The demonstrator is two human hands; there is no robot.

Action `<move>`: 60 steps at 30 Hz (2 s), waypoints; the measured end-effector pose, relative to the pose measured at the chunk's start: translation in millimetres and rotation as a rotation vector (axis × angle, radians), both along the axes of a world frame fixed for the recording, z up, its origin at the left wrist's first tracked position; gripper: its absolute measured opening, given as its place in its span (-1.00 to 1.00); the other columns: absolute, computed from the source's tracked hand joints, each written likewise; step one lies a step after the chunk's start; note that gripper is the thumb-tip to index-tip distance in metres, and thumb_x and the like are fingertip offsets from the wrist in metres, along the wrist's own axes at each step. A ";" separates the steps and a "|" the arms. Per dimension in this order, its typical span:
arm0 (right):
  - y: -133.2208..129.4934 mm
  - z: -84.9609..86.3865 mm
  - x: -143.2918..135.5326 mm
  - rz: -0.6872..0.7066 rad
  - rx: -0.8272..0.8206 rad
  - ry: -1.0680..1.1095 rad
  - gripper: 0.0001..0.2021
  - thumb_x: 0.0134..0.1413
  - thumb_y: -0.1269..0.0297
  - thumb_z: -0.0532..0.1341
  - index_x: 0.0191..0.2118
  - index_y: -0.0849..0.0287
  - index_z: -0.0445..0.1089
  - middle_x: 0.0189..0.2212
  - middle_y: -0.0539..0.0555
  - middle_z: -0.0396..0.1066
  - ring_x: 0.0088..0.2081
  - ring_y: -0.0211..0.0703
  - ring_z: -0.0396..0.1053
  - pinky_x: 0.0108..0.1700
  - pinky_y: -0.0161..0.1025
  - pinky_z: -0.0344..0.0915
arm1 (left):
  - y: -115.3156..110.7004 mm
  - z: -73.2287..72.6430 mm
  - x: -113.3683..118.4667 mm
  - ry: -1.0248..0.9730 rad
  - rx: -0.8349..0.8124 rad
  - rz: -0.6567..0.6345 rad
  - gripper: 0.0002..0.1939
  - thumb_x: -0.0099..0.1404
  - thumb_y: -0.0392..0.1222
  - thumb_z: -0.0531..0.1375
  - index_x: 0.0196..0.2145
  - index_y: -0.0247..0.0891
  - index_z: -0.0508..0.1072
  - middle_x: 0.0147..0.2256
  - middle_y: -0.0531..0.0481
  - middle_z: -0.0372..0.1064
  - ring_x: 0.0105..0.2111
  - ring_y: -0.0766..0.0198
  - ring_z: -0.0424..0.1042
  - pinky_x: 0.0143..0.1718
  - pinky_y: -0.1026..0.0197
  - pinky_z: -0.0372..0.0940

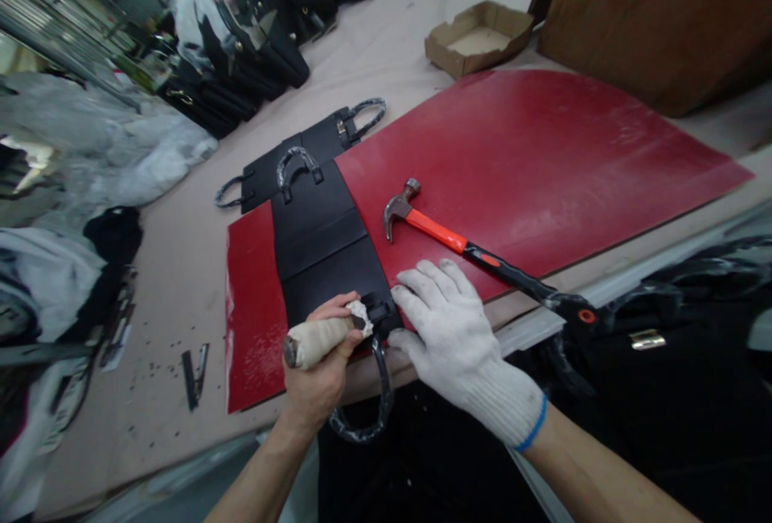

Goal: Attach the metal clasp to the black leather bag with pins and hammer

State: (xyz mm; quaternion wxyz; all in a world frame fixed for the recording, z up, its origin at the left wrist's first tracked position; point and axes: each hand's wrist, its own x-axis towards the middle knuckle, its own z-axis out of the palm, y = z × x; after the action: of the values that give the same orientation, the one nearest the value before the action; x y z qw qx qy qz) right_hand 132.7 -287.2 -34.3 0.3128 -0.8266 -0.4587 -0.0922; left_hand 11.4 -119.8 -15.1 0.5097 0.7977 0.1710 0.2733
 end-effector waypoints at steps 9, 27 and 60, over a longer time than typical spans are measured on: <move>-1.5 -0.2 1.0 0.005 0.002 0.032 -0.59 0.14 0.22 0.38 0.10 0.20 0.48 0.16 0.23 0.46 0.22 0.27 0.33 0.39 0.29 0.07 | 8.1 12.1 11.8 0.041 -0.047 -0.085 -0.85 0.22 -0.29 0.38 -0.22 -0.24 0.56 -0.04 -0.16 0.60 -0.01 0.05 0.59 0.10 -0.02 0.46; -29.7 47.4 49.7 -0.351 -0.524 -0.138 -0.51 0.29 0.15 0.12 0.21 0.35 0.35 -0.04 0.41 0.43 -0.12 0.29 0.40 -0.17 0.08 0.38 | 9.1 21.1 28.0 0.207 -0.201 -0.168 -0.81 0.12 -0.24 0.31 -0.25 -0.26 0.53 -0.25 -0.04 0.53 -0.23 0.16 0.52 -0.22 0.20 0.41; -66.4 206.7 -14.8 -0.149 0.071 0.095 -0.64 0.40 -0.08 -0.02 -0.07 -0.01 0.40 -0.52 0.04 0.42 -0.57 -0.06 0.36 -0.50 -0.13 0.31 | 8.1 14.4 35.7 0.190 -0.125 -0.228 -0.94 0.14 -0.30 0.26 -0.38 -0.26 0.45 -0.43 0.07 0.38 -0.38 0.28 0.36 -0.31 0.28 0.25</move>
State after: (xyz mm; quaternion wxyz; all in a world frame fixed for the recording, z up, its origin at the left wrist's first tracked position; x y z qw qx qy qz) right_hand 117.9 -353.6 172.4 0.3556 -0.8502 -0.3771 -0.0922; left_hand 47.2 -111.7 -0.7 0.5675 0.8010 0.1434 0.1256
